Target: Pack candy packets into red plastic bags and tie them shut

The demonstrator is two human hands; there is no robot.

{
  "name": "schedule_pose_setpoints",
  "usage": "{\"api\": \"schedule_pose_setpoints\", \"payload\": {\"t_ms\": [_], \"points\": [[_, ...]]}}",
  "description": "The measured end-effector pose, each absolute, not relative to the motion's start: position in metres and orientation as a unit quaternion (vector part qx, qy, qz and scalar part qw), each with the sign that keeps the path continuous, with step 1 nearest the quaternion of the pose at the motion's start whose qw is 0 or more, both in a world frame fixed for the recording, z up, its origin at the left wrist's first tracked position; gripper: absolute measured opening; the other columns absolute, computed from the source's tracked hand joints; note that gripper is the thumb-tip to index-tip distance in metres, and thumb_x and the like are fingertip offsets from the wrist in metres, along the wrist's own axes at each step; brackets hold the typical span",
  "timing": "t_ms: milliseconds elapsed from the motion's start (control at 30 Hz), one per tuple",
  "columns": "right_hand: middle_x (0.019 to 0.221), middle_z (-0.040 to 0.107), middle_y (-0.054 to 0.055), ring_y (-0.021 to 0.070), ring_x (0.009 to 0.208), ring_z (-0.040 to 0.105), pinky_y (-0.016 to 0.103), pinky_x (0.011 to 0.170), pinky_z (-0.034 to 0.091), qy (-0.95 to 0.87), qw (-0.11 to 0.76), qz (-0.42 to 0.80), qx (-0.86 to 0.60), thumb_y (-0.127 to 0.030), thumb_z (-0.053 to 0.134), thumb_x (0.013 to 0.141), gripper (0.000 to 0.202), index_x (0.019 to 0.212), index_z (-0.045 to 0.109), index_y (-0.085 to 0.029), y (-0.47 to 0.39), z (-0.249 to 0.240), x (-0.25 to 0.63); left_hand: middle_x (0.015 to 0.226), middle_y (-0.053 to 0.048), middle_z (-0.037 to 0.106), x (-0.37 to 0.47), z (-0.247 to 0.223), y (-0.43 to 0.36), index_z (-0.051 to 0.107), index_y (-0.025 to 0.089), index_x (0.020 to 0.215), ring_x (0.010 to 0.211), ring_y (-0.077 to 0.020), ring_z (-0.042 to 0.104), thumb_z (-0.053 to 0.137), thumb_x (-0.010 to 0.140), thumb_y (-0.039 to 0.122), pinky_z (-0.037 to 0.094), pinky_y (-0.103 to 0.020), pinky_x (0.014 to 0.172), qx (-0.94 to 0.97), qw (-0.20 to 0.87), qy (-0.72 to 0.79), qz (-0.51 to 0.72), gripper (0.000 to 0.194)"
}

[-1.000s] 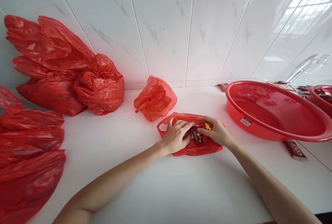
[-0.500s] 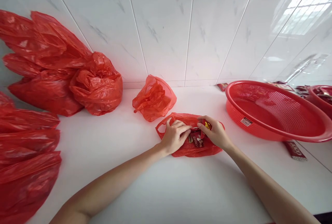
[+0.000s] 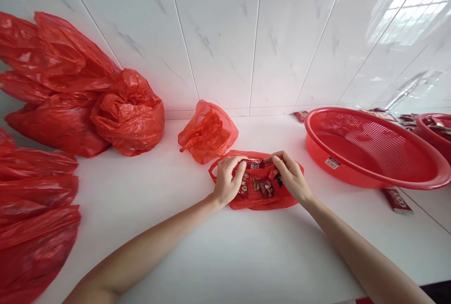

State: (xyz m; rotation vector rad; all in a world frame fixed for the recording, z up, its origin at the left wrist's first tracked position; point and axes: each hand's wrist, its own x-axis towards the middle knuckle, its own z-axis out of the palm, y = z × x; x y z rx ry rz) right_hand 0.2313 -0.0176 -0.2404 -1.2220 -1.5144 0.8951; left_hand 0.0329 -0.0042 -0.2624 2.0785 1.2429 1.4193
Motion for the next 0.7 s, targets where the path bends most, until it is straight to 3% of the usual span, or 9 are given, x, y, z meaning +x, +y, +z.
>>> {"api": "schedule_pose_setpoints", "payload": {"t_ms": [67, 167, 300, 433, 600, 700], "points": [[0.087, 0.07, 0.003, 0.0211, 0.085, 0.065, 0.033, 0.078, 0.053, -0.619, 0.469, 0.369, -0.511, -0.059, 0.046, 0.096, 0.037, 0.087, 0.057, -0.024, -0.016, -0.242, 0.232, 0.096, -0.002, 0.078, 0.033, -0.261, -0.005, 0.069, 0.023, 0.098, 0.092, -0.0201, 0.071, 0.048, 0.1, 0.031, 0.046, -0.035, 0.091, 0.728, 0.17, 0.438, 0.499, 0.023], [0.083, 0.068, 0.002, 0.0208, 0.078, 0.063, 0.033, 0.073, 0.053, -0.636, 0.438, 0.358, -0.525, -0.058, 0.049, 0.094, 0.036, 0.087, 0.057, -0.024, -0.013, -0.246, 0.234, 0.074, 0.002, 0.074, 0.033, -0.26, -0.005, 0.07, 0.022, 0.1, 0.069, -0.017, 0.068, 0.047, 0.102, 0.034, 0.047, -0.034, 0.086, 0.726, 0.202, 0.438, 0.49, 0.026], [0.109, 0.072, 0.004, 0.0236, 0.102, 0.066, 0.037, 0.089, 0.054, -0.652, 0.413, 0.381, -0.509, -0.044, 0.049, 0.093, 0.028, 0.109, 0.06, -0.024, -0.012, -0.246, 0.24, 0.054, 0.005, 0.062, 0.032, -0.26, -0.005, 0.071, 0.022, 0.101, 0.052, -0.0152, 0.058, 0.046, 0.102, 0.039, 0.048, -0.034, 0.079, 0.718, 0.231, 0.439, 0.488, 0.03], [0.123, 0.071, 0.006, 0.0265, 0.117, 0.065, 0.042, 0.099, 0.052, -0.696, 0.364, 0.37, -0.496, -0.03, 0.052, 0.087, 0.034, 0.119, 0.059, -0.025, -0.011, -0.245, 0.245, 0.06, 0.004, 0.067, 0.032, -0.261, -0.005, 0.072, 0.023, 0.102, 0.059, -0.016, 0.062, 0.048, 0.102, 0.038, 0.048, -0.035, 0.085, 0.709, 0.22, 0.43, 0.513, 0.028], [0.12, 0.074, 0.008, 0.029, 0.116, 0.067, 0.046, 0.099, 0.054, -0.733, 0.335, 0.317, -0.5, -0.029, 0.06, 0.086, 0.038, 0.124, 0.058, -0.025, -0.01, -0.252, 0.244, 0.085, -0.001, 0.076, 0.032, -0.26, -0.007, 0.073, 0.023, 0.103, 0.083, -0.0182, 0.069, 0.051, 0.101, 0.033, 0.048, -0.036, 0.092, 0.72, 0.197, 0.392, 0.538, 0.024], [0.12, 0.074, 0.007, 0.0279, 0.114, 0.068, 0.046, 0.099, 0.054, -0.728, 0.362, 0.301, -0.498, -0.027, 0.063, 0.084, 0.04, 0.124, 0.059, -0.025, -0.011, -0.253, 0.243, 0.099, -0.005, 0.076, 0.03, -0.258, -0.01, 0.072, 0.022, 0.103, 0.095, -0.0199, 0.069, 0.051, 0.099, 0.031, 0.05, -0.037, 0.093, 0.74, 0.223, 0.357, 0.525, 0.024]]}}
